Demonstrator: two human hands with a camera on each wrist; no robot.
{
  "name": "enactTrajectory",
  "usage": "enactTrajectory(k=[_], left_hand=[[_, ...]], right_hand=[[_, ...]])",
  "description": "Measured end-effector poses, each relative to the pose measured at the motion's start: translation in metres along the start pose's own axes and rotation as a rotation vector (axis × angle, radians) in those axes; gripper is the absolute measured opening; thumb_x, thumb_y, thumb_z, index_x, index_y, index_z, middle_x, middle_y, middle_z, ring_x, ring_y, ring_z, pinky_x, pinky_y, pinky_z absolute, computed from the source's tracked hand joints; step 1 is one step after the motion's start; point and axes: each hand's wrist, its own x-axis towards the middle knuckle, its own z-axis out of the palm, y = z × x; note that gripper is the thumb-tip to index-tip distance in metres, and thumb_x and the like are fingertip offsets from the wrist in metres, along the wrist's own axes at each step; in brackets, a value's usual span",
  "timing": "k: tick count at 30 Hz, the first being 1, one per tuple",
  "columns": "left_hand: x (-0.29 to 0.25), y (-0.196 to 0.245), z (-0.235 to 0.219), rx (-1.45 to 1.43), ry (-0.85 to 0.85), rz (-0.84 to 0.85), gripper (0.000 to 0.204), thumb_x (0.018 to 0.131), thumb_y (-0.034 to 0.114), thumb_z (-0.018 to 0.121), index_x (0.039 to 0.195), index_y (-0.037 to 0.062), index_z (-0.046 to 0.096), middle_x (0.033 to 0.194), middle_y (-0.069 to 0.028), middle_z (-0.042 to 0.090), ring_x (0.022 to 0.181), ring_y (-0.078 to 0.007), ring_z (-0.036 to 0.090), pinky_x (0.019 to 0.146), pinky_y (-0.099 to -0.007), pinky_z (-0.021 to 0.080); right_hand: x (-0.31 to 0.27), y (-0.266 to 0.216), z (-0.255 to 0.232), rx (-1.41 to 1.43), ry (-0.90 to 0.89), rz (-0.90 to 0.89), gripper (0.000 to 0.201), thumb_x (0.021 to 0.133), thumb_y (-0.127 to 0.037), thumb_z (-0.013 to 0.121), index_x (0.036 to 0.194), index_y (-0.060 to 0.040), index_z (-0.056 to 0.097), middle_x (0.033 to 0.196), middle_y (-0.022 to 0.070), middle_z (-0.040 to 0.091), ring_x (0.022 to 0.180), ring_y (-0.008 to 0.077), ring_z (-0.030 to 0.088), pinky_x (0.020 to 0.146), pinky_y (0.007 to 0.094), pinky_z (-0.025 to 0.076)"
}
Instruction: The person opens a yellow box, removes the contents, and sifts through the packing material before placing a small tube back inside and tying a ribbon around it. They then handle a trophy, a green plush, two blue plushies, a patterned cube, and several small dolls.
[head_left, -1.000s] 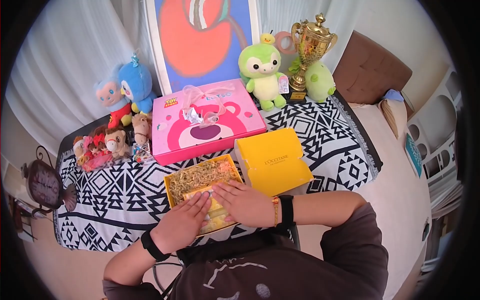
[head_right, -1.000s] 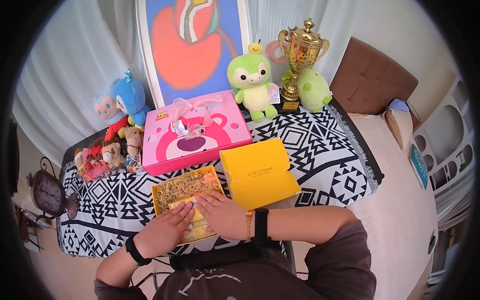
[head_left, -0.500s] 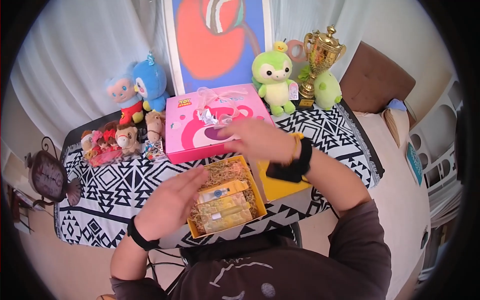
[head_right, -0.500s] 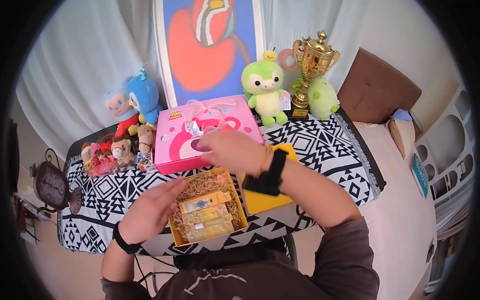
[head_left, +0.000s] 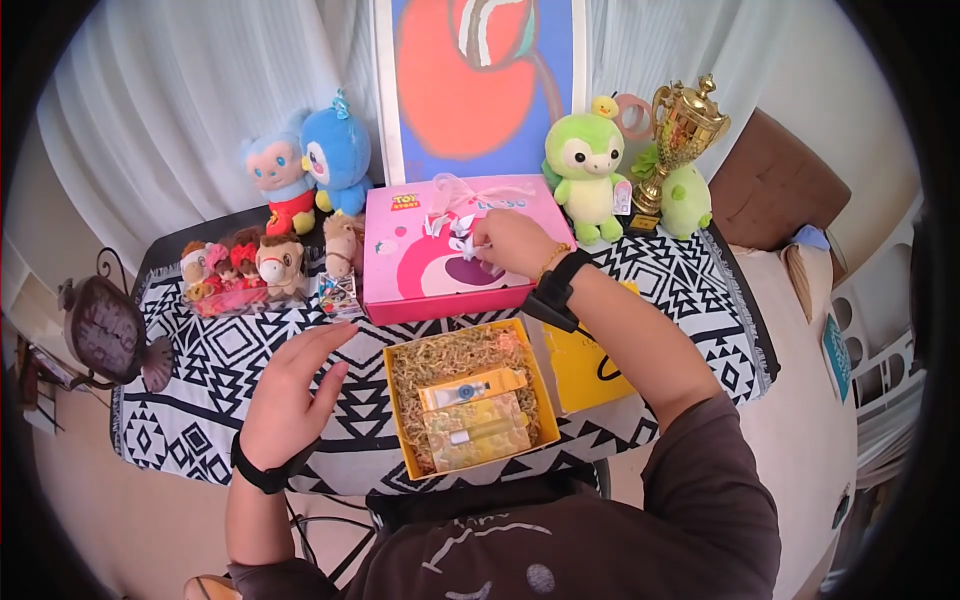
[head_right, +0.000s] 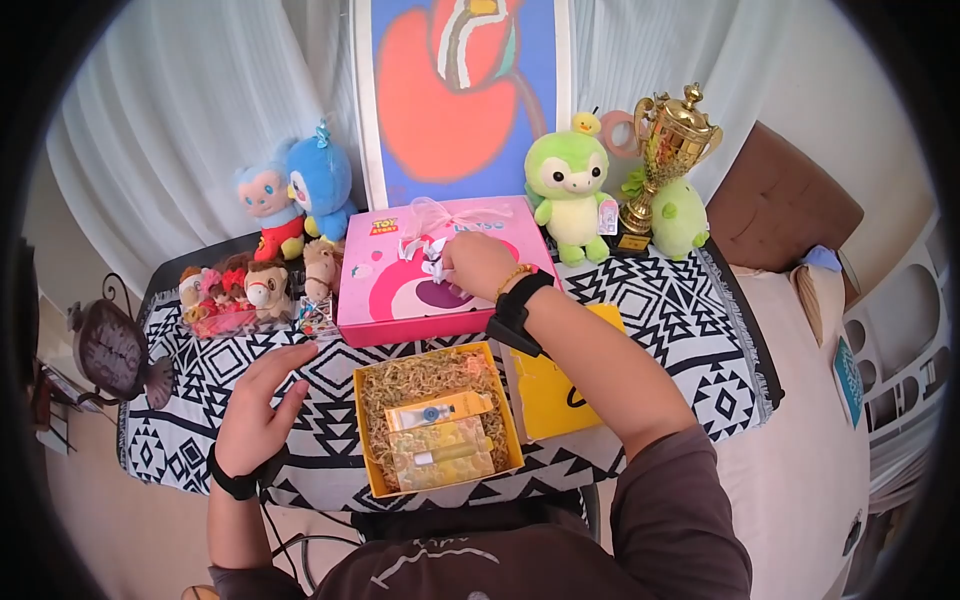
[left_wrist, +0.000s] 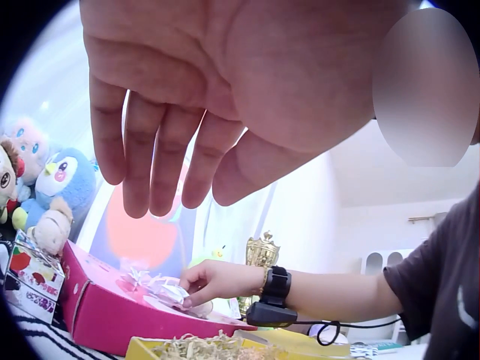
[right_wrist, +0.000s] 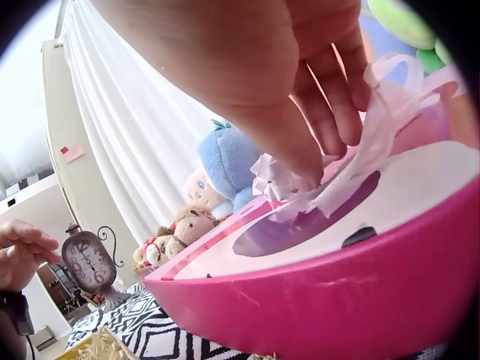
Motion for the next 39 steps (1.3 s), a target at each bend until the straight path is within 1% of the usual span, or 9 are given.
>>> enactTrajectory(k=[4,10,14,17,18,21,24,32,39], left_hand=[[0.004,-0.009,0.005,-0.011,-0.013,-0.015,0.032,0.083,-0.001,0.057,0.115,-0.0008,0.059,0.111,-0.0173,0.062,0.103,-0.0335,0.059,0.091,-0.0369,0.045],[0.026,-0.012,0.021,-0.014,0.024,0.023,0.027,0.082,-0.002,0.058,0.108,0.0023,0.063,0.104,-0.0157,0.064,0.098,-0.0324,0.06,0.087,-0.0369,0.047],[0.059,-0.027,0.045,0.013,-0.189,0.086,0.026,0.08,-0.003,0.057,0.105,0.0029,0.064,0.098,-0.0147,0.064,0.093,-0.0309,0.061,0.081,-0.0377,0.048],[0.083,-0.037,0.068,-0.044,-0.512,0.223,0.037,0.081,-0.004,0.048,0.115,0.0024,0.059,0.103,-0.0187,0.064,0.095,-0.0337,0.061,0.085,-0.0397,0.048],[0.089,-0.038,0.075,-0.045,-0.515,0.221,0.037,0.081,-0.004,0.048,0.115,0.0024,0.059,0.103,-0.0187,0.064,0.095,-0.0337,0.061,0.085,-0.0397,0.048],[0.108,-0.031,0.086,0.001,-0.848,0.029,0.045,0.08,0.003,0.047,0.124,0.0036,0.054,0.099,-0.0211,0.064,0.092,-0.0349,0.062,0.082,-0.0417,0.048],[0.122,-0.026,0.1,0.054,-0.917,0.034,0.045,0.08,0.005,0.048,0.124,0.006,0.056,0.094,-0.02,0.066,0.089,-0.0352,0.063,0.078,-0.0431,0.049],[0.128,-0.036,0.121,0.369,-1.031,0.167,0.044,0.075,0.007,0.053,0.118,0.0081,0.061,0.088,-0.0196,0.066,0.083,-0.0351,0.064,0.074,-0.0439,0.051],[0.124,-0.022,0.095,0.329,-0.85,0.204,0.043,0.071,0.002,0.054,0.113,0.0056,0.064,0.085,-0.0206,0.065,0.082,-0.0356,0.063,0.074,-0.0438,0.05]], right_hand=[[-0.012,0.007,0.003,-0.131,0.286,-0.217,0.008,0.073,-0.012,0.068,0.075,-0.0051,0.066,0.075,0.0116,0.065,0.077,0.0287,0.063,0.07,0.0402,0.049],[-0.039,-0.02,-0.013,-0.016,0.251,-0.263,0.01,0.078,-0.011,0.067,0.085,-0.0044,0.064,0.081,0.0099,0.062,0.077,0.0273,0.059,0.07,0.0385,0.047],[-0.062,-0.029,-0.017,0.067,0.291,-0.357,0.009,0.079,-0.01,0.065,0.086,-0.0059,0.063,0.082,0.0073,0.063,0.083,0.0264,0.059,0.075,0.0387,0.046],[-0.08,-0.033,-0.024,0.11,0.345,-0.415,0.009,0.078,-0.008,0.066,0.087,-0.0068,0.063,0.084,0.0068,0.062,0.083,0.0266,0.058,0.076,0.0376,0.045],[-0.086,-0.031,-0.025,0.113,0.344,-0.413,0.009,0.078,-0.008,0.066,0.087,-0.0068,0.063,0.084,0.0068,0.062,0.083,0.0266,0.058,0.076,0.0376,0.045],[-0.101,-0.028,-0.029,0.119,0.288,-0.286,0.008,0.08,-0.01,0.068,0.088,-0.0072,0.065,0.085,0.0046,0.065,0.082,0.024,0.06,0.074,0.034,0.046],[-0.111,-0.023,-0.03,0.131,0.289,-0.294,0.012,0.079,-0.01,0.067,0.09,-0.007,0.064,0.085,0.0057,0.062,0.082,0.0251,0.058,0.073,0.0355,0.046],[-0.124,-0.026,-0.034,0.172,0.285,-0.296,0.012,0.079,-0.007,0.069,0.09,-0.0064,0.065,0.085,0.0064,0.063,0.082,0.0243,0.059,0.073,0.0334,0.046],[-0.136,-0.032,-0.033,0.159,0.334,-0.331,0.01,0.079,-0.009,0.067,0.089,-0.0077,0.063,0.082,0.0052,0.062,0.08,0.0247,0.059,0.073,0.0345,0.047]])
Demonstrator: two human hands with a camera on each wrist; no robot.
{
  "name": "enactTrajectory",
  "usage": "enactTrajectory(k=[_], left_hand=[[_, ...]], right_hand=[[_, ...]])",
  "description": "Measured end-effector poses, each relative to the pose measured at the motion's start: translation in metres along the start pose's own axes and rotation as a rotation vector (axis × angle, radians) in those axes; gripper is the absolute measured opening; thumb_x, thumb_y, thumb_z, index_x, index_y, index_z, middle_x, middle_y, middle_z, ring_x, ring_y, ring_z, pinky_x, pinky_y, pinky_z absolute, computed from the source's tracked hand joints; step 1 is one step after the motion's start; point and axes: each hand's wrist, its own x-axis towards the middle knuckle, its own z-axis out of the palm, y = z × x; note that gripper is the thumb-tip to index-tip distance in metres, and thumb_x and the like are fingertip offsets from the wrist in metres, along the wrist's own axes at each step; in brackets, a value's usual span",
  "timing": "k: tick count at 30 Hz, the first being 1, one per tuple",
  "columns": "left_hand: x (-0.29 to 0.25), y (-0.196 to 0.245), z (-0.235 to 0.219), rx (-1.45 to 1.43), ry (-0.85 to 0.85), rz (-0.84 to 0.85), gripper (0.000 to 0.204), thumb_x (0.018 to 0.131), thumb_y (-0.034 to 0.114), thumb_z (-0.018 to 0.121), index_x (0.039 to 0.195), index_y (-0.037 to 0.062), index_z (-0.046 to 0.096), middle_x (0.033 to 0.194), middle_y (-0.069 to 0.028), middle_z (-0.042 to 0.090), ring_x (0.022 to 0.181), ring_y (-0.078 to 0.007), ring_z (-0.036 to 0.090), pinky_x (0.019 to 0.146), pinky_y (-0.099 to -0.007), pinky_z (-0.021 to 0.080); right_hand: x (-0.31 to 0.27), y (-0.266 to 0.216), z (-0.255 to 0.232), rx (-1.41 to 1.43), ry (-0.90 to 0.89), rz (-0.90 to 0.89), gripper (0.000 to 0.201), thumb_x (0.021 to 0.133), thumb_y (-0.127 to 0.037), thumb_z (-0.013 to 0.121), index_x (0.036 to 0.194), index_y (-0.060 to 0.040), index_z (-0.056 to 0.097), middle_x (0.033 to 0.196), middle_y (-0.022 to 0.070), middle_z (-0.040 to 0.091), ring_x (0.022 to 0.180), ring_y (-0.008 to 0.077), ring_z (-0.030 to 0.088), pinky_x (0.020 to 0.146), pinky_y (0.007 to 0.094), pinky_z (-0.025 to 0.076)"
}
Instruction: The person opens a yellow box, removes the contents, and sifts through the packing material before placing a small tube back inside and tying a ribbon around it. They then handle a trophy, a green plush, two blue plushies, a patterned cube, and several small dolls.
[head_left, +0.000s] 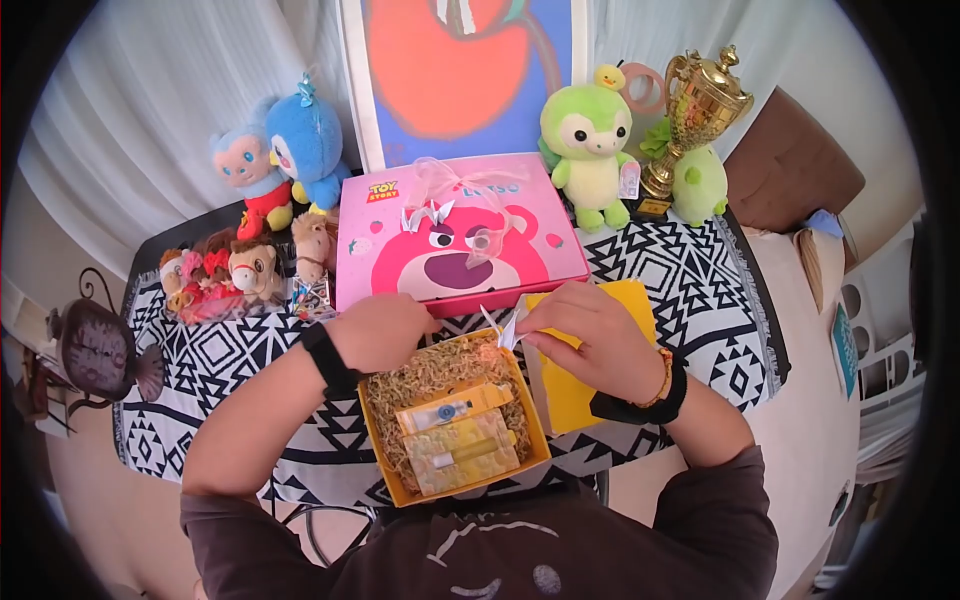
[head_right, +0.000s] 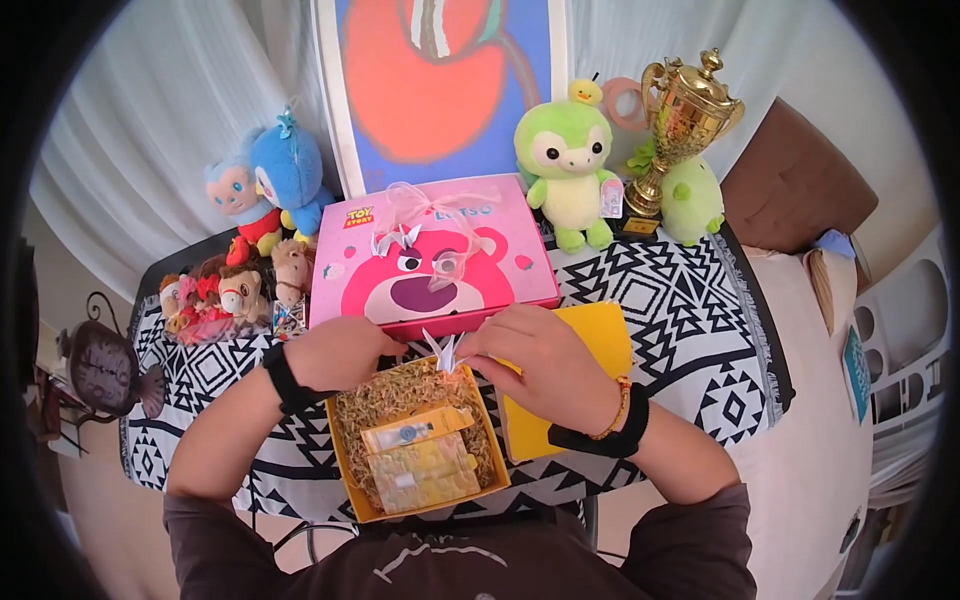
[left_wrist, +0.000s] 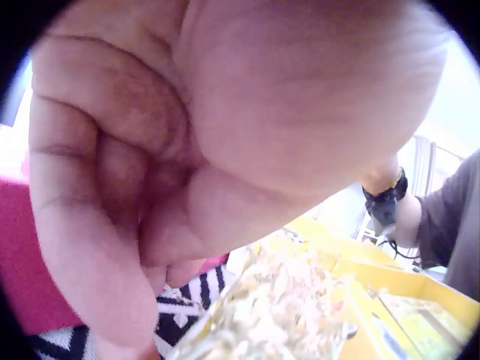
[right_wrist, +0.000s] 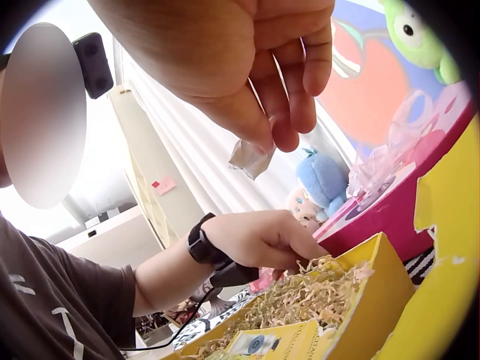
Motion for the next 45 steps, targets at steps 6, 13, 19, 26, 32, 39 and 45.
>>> enactTrajectory(k=[6,13,19,26,32,39,45], left_hand=[[-0.026,0.035,-0.031,-0.244,0.318,0.13,0.038,0.073,0.0,0.051,0.106,0.0074,0.067,0.088,-0.0172,0.066,0.082,-0.0333,0.063,0.075,-0.0403,0.051],[-0.02,0.053,-0.016,-0.158,0.225,0.168,0.036,0.076,-0.001,0.053,0.108,0.0087,0.067,0.099,-0.0143,0.063,0.092,-0.0306,0.061,0.08,-0.0374,0.049],[-0.034,0.039,-0.01,-0.196,0.333,0.18,0.036,0.081,0.003,0.056,0.117,0.0039,0.061,0.107,-0.0146,0.061,0.1,-0.0308,0.058,0.087,-0.0365,0.047],[-0.054,0.037,0.047,-0.068,0.134,0.201,0.07,0.096,0.042,0.043,0.145,-0.0015,0.019,0.148,-0.021,0.029,0.139,-0.0393,0.02,0.113,-0.0505,0.016],[-0.053,0.036,0.069,0.087,0.209,0.201,0.078,0.093,0.055,0.04,0.144,-0.0011,0.024,0.143,-0.0199,0.037,0.14,-0.028,0.026,0.115,-0.0452,0.01],[-0.046,0.035,0.072,0.079,0.211,0.188,0.08,0.093,0.06,0.033,0.14,-0.0054,0.031,0.133,-0.0225,0.048,0.13,-0.0286,0.041,0.116,-0.044,0.012],[-0.066,0.036,0.035,-0.204,0.318,0.256,0.047,0.091,0.036,0.056,0.126,0.0045,0.054,0.118,-0.0171,0.058,0.112,-0.0282,0.055,0.101,-0.0434,0.036]], right_hand=[[-0.011,-0.005,-0.007,-0.001,0.043,0.017,0.01,0.08,-0.01,0.068,0.089,-0.0074,0.064,0.084,0.0053,0.063,0.08,0.0242,0.059,0.073,0.0341,0.047],[-0.025,-0.014,-0.009,0.028,0.054,0.027,0.011,0.08,-0.011,0.068,0.089,-0.007,0.064,0.084,0.0059,0.063,0.081,0.0243,0.059,0.073,0.034,0.047],[-0.034,-0.017,-0.01,0.028,0.069,0.042,0.01,0.081,-0.01,0.068,0.09,-0.007,0.064,0.083,0.0059,0.063,0.08,0.0241,0.059,0.073,0.0339,0.047],[-0.029,-0.014,0.0,0.067,0.038,0.062,0.009,0.082,-0.01,0.067,0.09,-0.0064,0.065,0.082,0.0063,0.063,0.078,0.024,0.059,0.071,0.0343,0.047],[-0.023,-0.011,0.018,-0.1,0.092,0.009,0.009,0.08,-0.009,0.065,0.088,-0.0054,0.065,0.081,0.0068,0.063,0.079,0.0251,0.059,0.072,0.0354,0.047],[-0.006,-0.013,0.035,-0.145,0.027,-0.048,0.01,0.077,-0.013,0.064,0.086,-0.0067,0.066,0.083,0.0061,0.061,0.081,0.025,0.058,0.075,0.037,0.046],[0.01,-0.024,0.046,-0.155,-0.03,-0.075,0.009,0.077,-0.013,0.064,0.083,-0.0071,0.064,0.08,0.0049,0.059,0.082,0.0246,0.058,0.075,0.037,0.046]])
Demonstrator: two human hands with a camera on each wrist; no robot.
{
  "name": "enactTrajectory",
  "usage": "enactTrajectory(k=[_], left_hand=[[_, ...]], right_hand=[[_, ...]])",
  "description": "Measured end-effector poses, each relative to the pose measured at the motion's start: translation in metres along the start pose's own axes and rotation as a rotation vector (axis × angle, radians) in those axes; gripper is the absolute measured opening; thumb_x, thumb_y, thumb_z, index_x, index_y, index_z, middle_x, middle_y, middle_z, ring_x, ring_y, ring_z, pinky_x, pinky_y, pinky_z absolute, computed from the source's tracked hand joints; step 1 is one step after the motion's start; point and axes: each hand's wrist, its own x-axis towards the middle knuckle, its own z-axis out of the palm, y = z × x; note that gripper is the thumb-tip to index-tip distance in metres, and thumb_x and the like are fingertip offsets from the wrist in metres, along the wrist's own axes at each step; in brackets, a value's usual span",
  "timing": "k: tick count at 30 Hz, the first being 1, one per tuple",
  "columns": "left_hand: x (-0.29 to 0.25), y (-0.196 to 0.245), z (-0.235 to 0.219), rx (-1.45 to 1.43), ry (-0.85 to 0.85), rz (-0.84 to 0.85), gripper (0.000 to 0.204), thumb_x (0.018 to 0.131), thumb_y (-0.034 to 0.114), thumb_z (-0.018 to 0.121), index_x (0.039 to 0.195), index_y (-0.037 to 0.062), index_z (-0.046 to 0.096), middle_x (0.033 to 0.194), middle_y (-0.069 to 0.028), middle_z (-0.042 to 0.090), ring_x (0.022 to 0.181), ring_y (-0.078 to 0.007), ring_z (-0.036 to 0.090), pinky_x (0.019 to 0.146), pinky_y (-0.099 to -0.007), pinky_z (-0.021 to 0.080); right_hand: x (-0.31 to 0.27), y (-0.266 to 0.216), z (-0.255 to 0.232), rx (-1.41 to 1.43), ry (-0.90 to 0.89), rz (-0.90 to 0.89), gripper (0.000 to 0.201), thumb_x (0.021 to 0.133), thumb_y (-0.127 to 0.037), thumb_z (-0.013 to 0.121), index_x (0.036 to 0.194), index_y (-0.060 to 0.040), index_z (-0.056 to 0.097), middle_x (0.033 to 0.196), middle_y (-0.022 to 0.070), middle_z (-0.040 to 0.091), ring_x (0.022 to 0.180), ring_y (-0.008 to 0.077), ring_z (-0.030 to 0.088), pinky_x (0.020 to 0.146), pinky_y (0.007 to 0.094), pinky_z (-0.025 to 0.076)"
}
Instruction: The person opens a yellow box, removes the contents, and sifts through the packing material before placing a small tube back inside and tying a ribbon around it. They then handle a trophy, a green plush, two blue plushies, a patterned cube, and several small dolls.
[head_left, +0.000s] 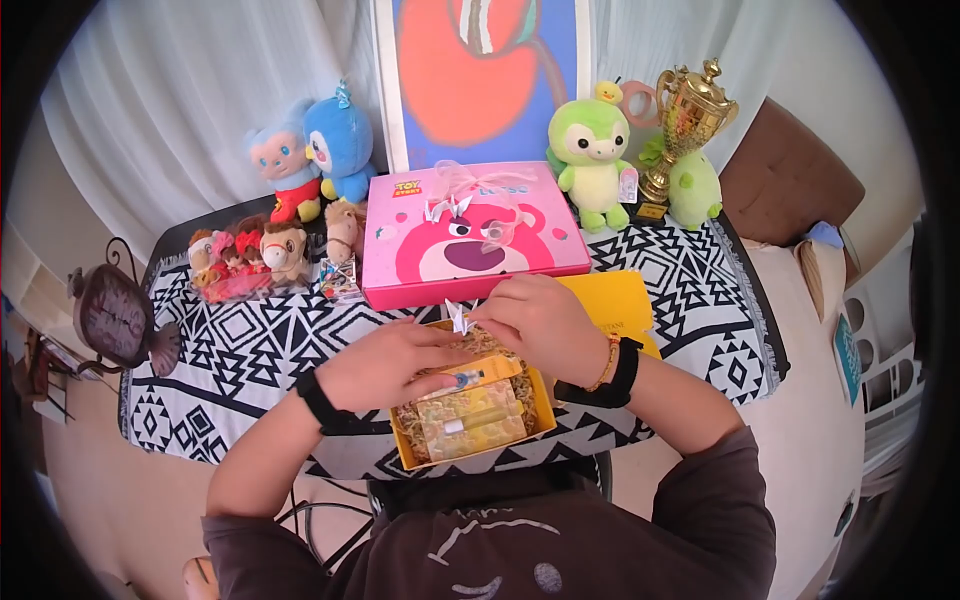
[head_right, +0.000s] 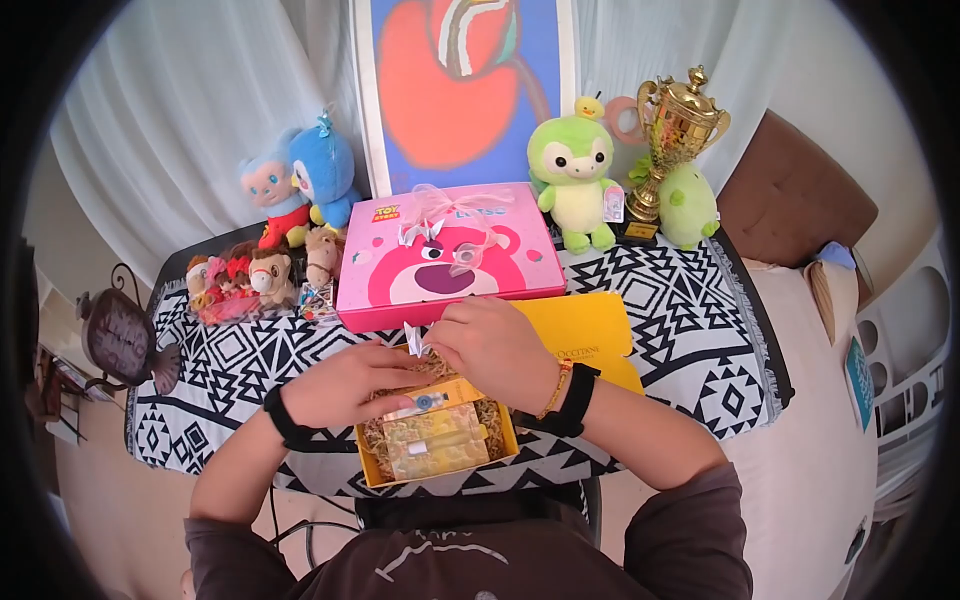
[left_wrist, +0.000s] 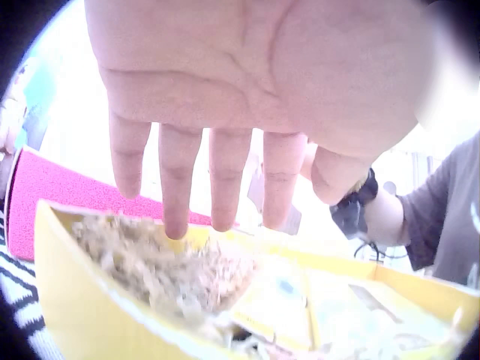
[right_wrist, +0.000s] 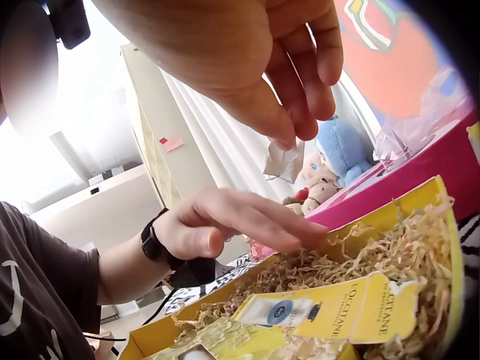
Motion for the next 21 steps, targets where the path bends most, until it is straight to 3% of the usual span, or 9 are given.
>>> enactTrajectory(k=[3,7,11,15,17,21], left_hand=[[-0.019,0.005,-0.021,-0.211,0.249,-0.039,0.012,0.083,0.013,0.067,0.086,0.002,0.069,0.098,-0.0128,0.064,0.091,-0.0276,0.062,0.079,-0.0351,0.049],[-0.024,-0.001,-0.016,-0.446,0.515,-0.317,0.015,0.084,-0.001,0.063,0.098,0.0008,0.066,0.091,-0.0082,0.065,0.084,-0.0159,0.064,0.076,-0.0273,0.052],[-0.031,-0.014,-0.007,-0.414,0.444,-0.34,0.016,0.083,-0.002,0.064,0.098,0.0009,0.068,0.091,-0.0082,0.067,0.079,-0.0126,0.065,0.071,-0.0259,0.053],[-0.04,-0.021,0.0,-0.446,0.404,-0.424,0.015,0.081,-0.002,0.066,0.094,0.0015,0.07,0.09,-0.0078,0.067,0.079,-0.0146,0.065,0.071,-0.0268,0.052],[-0.044,-0.025,0.004,-0.265,0.408,-0.257,0.018,0.077,0.0,0.067,0.095,0.0038,0.069,0.087,-0.0101,0.066,0.078,-0.0229,0.065,0.071,-0.031,0.051],[-0.047,-0.025,0.009,-0.09,0.409,-0.244,0.015,0.074,0.0,0.069,0.089,0.0044,0.07,0.082,-0.0093,0.064,0.078,-0.0261,0.063,0.071,-0.0328,0.051]], right_hand=[[0.007,-0.003,0.005,0.055,-0.001,-0.052,0.008,0.077,-0.013,0.065,0.082,-0.0069,0.064,0.08,0.0049,0.059,0.082,0.0248,0.058,0.074,0.0373,0.045],[0.02,-0.007,0.016,0.073,0.015,-0.13,0.01,0.077,-0.013,0.069,0.079,-0.0058,0.064,0.079,0.0065,0.06,0.077,0.0246,0.059,0.069,0.0364,0.048],[0.032,-0.002,0.035,0.182,-0.099,-0.145,0.008,0.076,-0.012,0.067,0.078,-0.0053,0.062,0.078,0.0074,0.059,0.077,0.0267,0.059,0.07,0.0374,0.047],[0.039,0.001,0.052,0.291,-0.253,-0.114,0.005,0.074,-0.009,0.065,0.075,-0.0048,0.062,0.074,0.0096,0.059,0.075,0.0299,0.06,0.068,0.0391,0.047],[0.042,0.002,0.062,0.294,-0.292,-0.115,0.005,0.074,-0.008,0.064,0.075,-0.0043,0.062,0.074,0.0102,0.059,0.075,0.0301,0.061,0.067,0.0395,0.047],[0.044,0.001,0.075,0.221,-0.36,-0.134,0.004,0.072,-0.007,0.062,0.074,-0.004,0.064,0.074,0.0106,0.06,0.075,0.0294,0.062,0.068,0.0392,0.049]])
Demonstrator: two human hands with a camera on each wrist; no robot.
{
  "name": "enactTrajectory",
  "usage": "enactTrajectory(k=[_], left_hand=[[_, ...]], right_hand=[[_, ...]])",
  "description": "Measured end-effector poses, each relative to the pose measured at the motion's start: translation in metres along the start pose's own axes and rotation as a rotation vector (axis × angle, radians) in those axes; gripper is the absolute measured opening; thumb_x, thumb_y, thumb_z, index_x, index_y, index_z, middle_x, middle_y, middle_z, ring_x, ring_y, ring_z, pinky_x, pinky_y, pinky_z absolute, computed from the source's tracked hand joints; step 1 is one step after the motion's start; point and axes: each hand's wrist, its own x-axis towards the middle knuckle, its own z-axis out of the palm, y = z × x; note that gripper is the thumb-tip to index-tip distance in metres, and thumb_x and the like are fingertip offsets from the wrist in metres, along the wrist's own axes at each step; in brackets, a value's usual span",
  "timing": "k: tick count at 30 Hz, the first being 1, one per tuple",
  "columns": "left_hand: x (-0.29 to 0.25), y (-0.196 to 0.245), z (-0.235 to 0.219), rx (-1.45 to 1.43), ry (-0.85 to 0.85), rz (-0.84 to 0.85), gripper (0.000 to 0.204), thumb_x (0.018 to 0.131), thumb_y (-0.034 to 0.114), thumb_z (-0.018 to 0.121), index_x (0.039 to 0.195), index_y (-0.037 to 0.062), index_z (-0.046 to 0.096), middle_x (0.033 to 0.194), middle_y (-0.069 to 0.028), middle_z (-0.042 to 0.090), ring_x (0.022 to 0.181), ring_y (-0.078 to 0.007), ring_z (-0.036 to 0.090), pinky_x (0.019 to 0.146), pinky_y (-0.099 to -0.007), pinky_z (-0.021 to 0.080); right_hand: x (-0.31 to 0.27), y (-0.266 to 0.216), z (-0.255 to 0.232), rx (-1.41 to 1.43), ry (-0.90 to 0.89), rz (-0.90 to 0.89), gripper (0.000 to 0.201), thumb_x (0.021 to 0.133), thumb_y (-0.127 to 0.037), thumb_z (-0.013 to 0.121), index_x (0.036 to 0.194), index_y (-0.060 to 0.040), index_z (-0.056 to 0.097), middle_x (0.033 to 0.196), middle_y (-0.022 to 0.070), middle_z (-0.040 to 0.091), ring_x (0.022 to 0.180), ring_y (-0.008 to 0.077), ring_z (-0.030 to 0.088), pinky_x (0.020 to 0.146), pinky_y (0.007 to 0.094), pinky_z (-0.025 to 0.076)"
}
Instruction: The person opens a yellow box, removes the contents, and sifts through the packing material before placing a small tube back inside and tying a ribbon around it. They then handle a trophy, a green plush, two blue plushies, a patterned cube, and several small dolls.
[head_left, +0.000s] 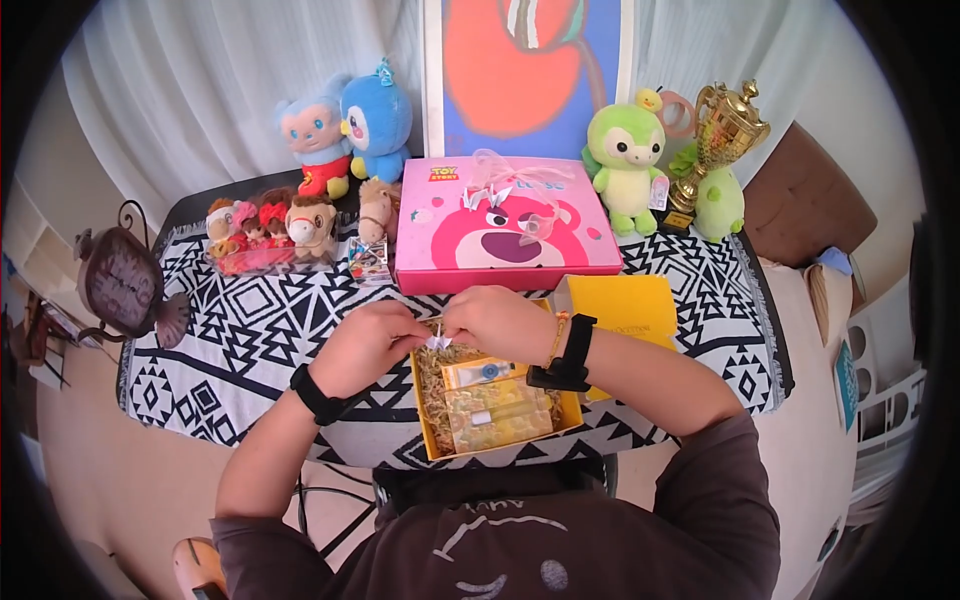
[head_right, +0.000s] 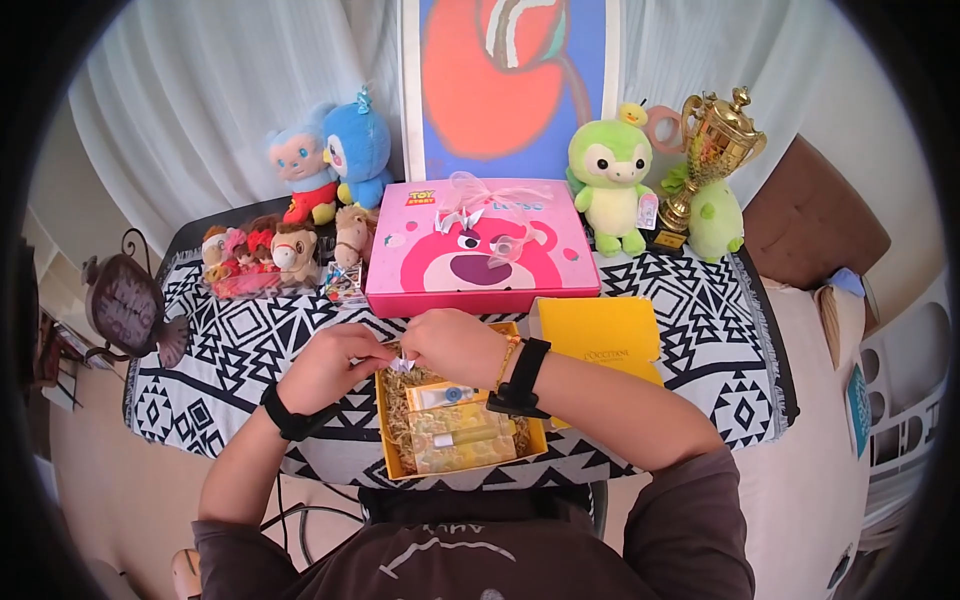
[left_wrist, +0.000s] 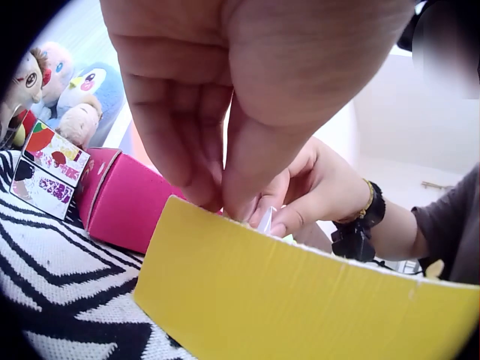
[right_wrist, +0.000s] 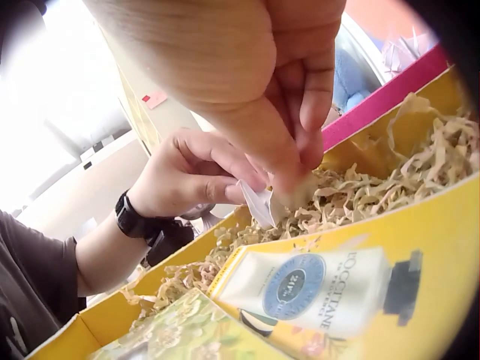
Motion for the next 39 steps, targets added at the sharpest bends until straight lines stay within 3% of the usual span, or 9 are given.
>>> enactTrajectory(k=[5,14,22,27,34,37,39], left_hand=[[0.001,-0.001,0.008,0.131,-0.023,0.03,0.009,0.077,0.008,0.068,0.085,0.0057,0.07,0.081,-0.0085,0.061,0.078,-0.0267,0.061,0.071,-0.0352,0.05],[0.013,0.005,0.016,0.389,-0.227,-0.014,0.007,0.077,0.013,0.065,0.075,0.0065,0.066,0.076,-0.0065,0.059,0.079,-0.0262,0.062,0.068,-0.0374,0.051],[0.012,0.011,0.013,0.386,-0.208,0.026,0.008,0.078,0.015,0.065,0.081,0.0077,0.065,0.077,-0.0058,0.059,0.079,-0.0258,0.062,0.066,-0.0374,0.051],[0.009,0.013,0.008,0.328,-0.218,0.022,0.01,0.08,0.015,0.064,0.088,0.0096,0.066,0.082,-0.0058,0.059,0.08,-0.0258,0.062,0.067,-0.0369,0.051],[0.007,0.017,-0.003,0.273,-0.135,-0.009,0.014,0.079,0.012,0.065,0.093,0.0106,0.068,0.09,-0.0065,0.058,0.08,-0.0263,0.062,0.069,-0.0361,0.051],[0.007,0.015,-0.008,0.254,-0.101,-0.024,0.016,0.078,0.008,0.064,0.093,0.0101,0.067,0.091,-0.0068,0.058,0.08,-0.027,0.062,0.069,-0.0364,0.051],[0.006,0.013,-0.012,0.251,-0.09,-0.027,0.018,0.077,0.004,0.063,0.093,0.0098,0.066,0.092,-0.007,0.058,0.081,-0.0273,0.062,0.069,-0.0365,0.051]], right_hand=[[0.001,-0.001,0.007,-0.179,-0.048,-0.046,0.008,0.072,-0.009,0.06,0.075,-0.0058,0.066,0.076,0.0091,0.062,0.078,0.0275,0.063,0.07,0.0371,0.051],[0.001,0.007,0.022,-0.389,-0.139,-0.071,0.01,0.074,-0.01,0.058,0.073,-0.0071,0.068,0.078,0.0084,0.065,0.08,0.0259,0.065,0.071,0.0372,0.052],[-0.001,0.004,0.016,-0.436,-0.154,-0.1,0.009,0.074,-0.011,0.058,0.072,-0.0076,0.066,0.077,0.0079,0.065,0.08,0.0253,0.065,0.071,0.0386,0.051],[-0.004,0.001,-0.004,-0.288,-0.059,-0.078,0.01,0.075,-0.014,0.059,0.077,-0.0111,0.069,0.081,0.0051,0.064,0.081,0.0241,0.063,0.07,0.0378,0.051],[-0.008,0.008,-0.041,-0.126,-0.026,0.049,0.011,0.078,-0.014,0.064,0.086,-0.0077,0.069,0.082,0.0068,0.063,0.08,0.0248,0.062,0.071,0.0362,0.049],[-0.012,0.023,-0.06,-0.146,0.054,0.072,0.01,0.078,-0.012,0.065,0.086,-0.0072,0.069,0.082,0.0078,0.064,0.078,0.0246,0.062,0.07,0.0356,0.049],[-0.014,0.042,-0.072,-0.165,0.205,0.115,0.009,0.079,-0.011,0.066,0.086,-0.0064,0.069,0.083,0.0084,0.065,0.077,0.0238,0.062,0.07,0.0341,0.049]])
